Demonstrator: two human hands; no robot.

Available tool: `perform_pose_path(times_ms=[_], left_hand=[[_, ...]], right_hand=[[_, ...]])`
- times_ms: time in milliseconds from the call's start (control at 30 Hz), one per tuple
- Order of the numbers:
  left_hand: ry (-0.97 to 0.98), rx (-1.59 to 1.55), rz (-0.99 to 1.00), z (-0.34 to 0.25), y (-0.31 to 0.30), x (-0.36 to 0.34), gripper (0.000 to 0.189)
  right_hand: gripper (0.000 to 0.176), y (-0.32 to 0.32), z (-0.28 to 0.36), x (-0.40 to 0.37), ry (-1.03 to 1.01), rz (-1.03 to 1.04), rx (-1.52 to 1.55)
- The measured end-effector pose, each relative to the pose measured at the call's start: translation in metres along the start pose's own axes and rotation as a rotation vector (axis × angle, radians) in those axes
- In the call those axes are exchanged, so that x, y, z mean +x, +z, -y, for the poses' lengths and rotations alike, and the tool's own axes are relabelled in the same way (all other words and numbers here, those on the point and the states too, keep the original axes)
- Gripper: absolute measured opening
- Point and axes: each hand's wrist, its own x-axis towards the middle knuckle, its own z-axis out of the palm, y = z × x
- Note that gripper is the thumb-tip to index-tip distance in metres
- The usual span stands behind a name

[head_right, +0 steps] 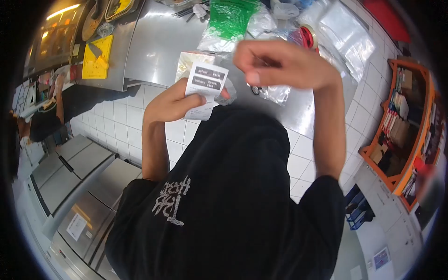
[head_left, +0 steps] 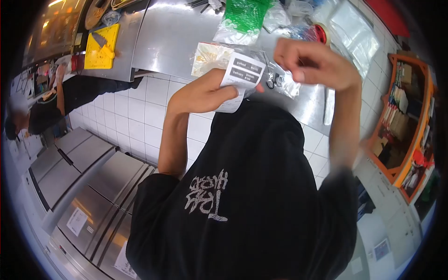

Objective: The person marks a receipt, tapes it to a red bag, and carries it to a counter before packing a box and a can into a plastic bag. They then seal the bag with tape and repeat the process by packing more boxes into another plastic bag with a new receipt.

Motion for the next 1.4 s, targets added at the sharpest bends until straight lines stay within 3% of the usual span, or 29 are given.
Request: perform_pose_path(times_ms=[67, 167, 200, 233, 367, 467, 533, 600, 667, 733, 800, 900, 1000, 1067, 1133, 1233, 1300, 1400], left_hand=[[0.046, 0.035, 0.046, 0.004, 0.003, 0.002, 0.047], [-0.033, 0.031, 0.11, 0.008, 0.0, 0.001, 0.05], [-0.112, 0.033, 0.134, 0.01, -0.001, -0.001, 0.053], [-0.193, 0.033, 0.153, 0.013, -0.002, -0.003, 0.056], [-0.055, 0.146, 0.088, 0.026, -0.001, -0.006, 0.05], [-0.037, 0.063, 0.049, 0.017, 0.004, -0.006, 0.042], [0.09, 0.144, 0.069, 0.02, 0.002, -0.006, 0.032], [0.0, 0.05, 0.1, 0.012, 0.003, -0.009, 0.04], [0.116, 0.055, 0.003, 0.02, 0.013, -0.011, 0.045], [0.16, 0.128, -0.088, 0.033, 0.026, -0.016, 0.046], [0.199, 0.204, -0.174, 0.045, 0.037, -0.017, 0.047], [0.042, 0.294, -0.069, 0.044, 0.044, -0.02, 0.046], [0.08, 0.243, -0.124, 0.057, 0.056, -0.013, 0.035], [0.108, 0.245, -0.184, 0.056, 0.061, -0.012, 0.028], [0.15, 0.25, -0.295, 0.064, 0.067, -0.006, 0.028], [0.128, 0.267, -0.303, 0.06, 0.066, -0.007, 0.027], [0.147, 0.266, -0.318, 0.062, 0.068, -0.007, 0.027], [0.185, 0.248, -0.335, 0.067, 0.068, -0.007, 0.027]], right_hand=[[0.026, -0.014, 0.008, 0.017, 0.075, 0.146, -0.012], [0.027, -0.02, 0.013, 0.04, 0.103, 0.255, -0.089], [0.027, -0.02, 0.014, 0.047, 0.149, 0.354, -0.095], [0.03, -0.01, 0.016, 0.051, 0.126, 0.31, -0.064], [0.031, -0.015, 0.006, 0.07, 0.294, 0.439, -0.18], [0.033, -0.012, 0.002, 0.072, 0.294, 0.421, -0.359], [0.034, -0.01, 0.002, 0.071, 0.259, 0.321, -0.352], [0.035, -0.011, 0.009, 0.071, 0.272, 0.276, -0.288], [0.035, -0.022, 0.013, 0.075, 0.301, 0.229, -0.223], [0.036, -0.039, 0.021, 0.083, 0.109, 0.083, -0.243], [0.035, -0.053, 0.045, 0.102, -0.047, 0.067, -0.315], [0.033, -0.048, 0.075, 0.143, -0.142, -0.003, -0.308], [0.032, -0.028, 0.089, 0.196, -0.094, 0.072, -0.441], [0.03, 0.01, 0.067, 0.238, -0.231, 0.307, -0.115], [0.024, 0.055, 0.06, 0.253, -0.096, 0.358, -0.154], [0.03, 0.097, 0.026, 0.261, -0.095, 0.404, -0.1], [0.028, 0.109, 0.002, 0.259, 0.203, 0.469, 0.029], [0.026, 0.086, -0.056, 0.261, 0.178, 0.422, -0.304]])
